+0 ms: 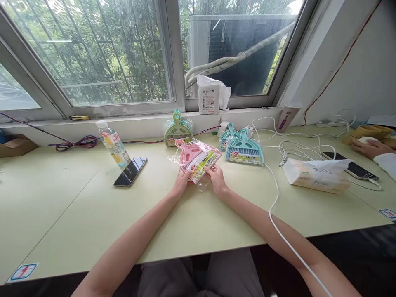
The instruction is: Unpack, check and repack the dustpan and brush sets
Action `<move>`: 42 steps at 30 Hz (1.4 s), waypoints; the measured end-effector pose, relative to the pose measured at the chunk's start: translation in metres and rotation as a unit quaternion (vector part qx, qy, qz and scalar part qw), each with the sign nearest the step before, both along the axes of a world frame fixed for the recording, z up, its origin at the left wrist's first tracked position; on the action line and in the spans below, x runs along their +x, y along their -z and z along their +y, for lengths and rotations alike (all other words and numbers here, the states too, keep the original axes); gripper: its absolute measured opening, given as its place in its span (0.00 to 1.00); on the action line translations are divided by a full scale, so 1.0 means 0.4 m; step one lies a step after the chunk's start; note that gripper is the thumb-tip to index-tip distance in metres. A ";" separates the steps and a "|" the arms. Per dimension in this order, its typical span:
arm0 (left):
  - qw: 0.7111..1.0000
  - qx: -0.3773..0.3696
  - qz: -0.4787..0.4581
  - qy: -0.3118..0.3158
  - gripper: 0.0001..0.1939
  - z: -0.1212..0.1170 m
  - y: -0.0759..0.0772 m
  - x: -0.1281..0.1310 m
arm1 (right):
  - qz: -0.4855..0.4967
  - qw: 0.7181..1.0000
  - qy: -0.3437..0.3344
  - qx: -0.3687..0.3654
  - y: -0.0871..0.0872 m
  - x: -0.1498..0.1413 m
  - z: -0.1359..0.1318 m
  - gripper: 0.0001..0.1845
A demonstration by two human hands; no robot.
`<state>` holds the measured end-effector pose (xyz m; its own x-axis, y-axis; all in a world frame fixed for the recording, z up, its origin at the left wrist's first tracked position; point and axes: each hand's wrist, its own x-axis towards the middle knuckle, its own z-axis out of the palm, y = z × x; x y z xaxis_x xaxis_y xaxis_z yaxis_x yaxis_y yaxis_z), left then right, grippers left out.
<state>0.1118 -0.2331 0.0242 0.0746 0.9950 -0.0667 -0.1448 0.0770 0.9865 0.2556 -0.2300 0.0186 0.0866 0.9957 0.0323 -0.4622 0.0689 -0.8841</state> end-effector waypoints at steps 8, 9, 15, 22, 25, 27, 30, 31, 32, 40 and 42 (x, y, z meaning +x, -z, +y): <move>0.994 0.015 -0.020 0.111 0.35 0.001 -0.013 -0.024 | 0.014 1.000 0.014 -0.003 0.006 0.005 0.009 0.18; 0.992 0.009 -0.032 0.119 0.34 0.004 -0.013 -0.026 | 0.017 1.000 0.020 -0.004 0.007 0.005 0.011 0.18; 0.993 -0.042 -0.095 0.062 0.27 0.023 -0.001 -0.027 | 0.016 1.000 0.018 -0.007 0.011 0.001 0.009 0.17; 0.988 -0.054 -0.071 0.129 0.23 -0.013 -0.010 -0.016 | 0.012 1.000 0.018 0.000 0.010 0.003 0.004 0.19; 0.984 -0.068 -0.070 0.151 0.25 -0.016 -0.013 -0.010 | 0.023 0.999 0.024 0.003 0.007 0.003 0.006 0.18; 0.985 -0.073 -0.091 0.128 0.26 -0.008 -0.010 -0.007 | 0.028 0.999 0.028 0.003 0.005 0.003 0.008 0.19; 0.989 -0.051 -0.126 0.065 0.26 0.008 -0.003 -0.007 | 0.032 0.999 0.029 0.000 0.004 0.003 0.008 0.20; 0.990 -0.038 -0.129 0.052 0.26 0.012 -0.001 -0.008 | 0.032 0.999 0.027 -0.002 0.004 0.003 0.009 0.20; 0.990 -0.025 -0.129 0.046 0.26 0.015 0.000 -0.010 | 0.032 0.999 0.024 -0.003 0.004 0.004 0.009 0.20; 0.994 0.020 -0.103 0.044 0.27 0.016 0.005 -0.027 | 0.032 0.999 0.016 0.012 0.005 0.012 0.009 0.20; 0.997 0.023 -0.076 0.025 0.27 0.018 0.007 -0.032 | 0.031 0.999 0.015 0.011 0.004 0.013 0.009 0.19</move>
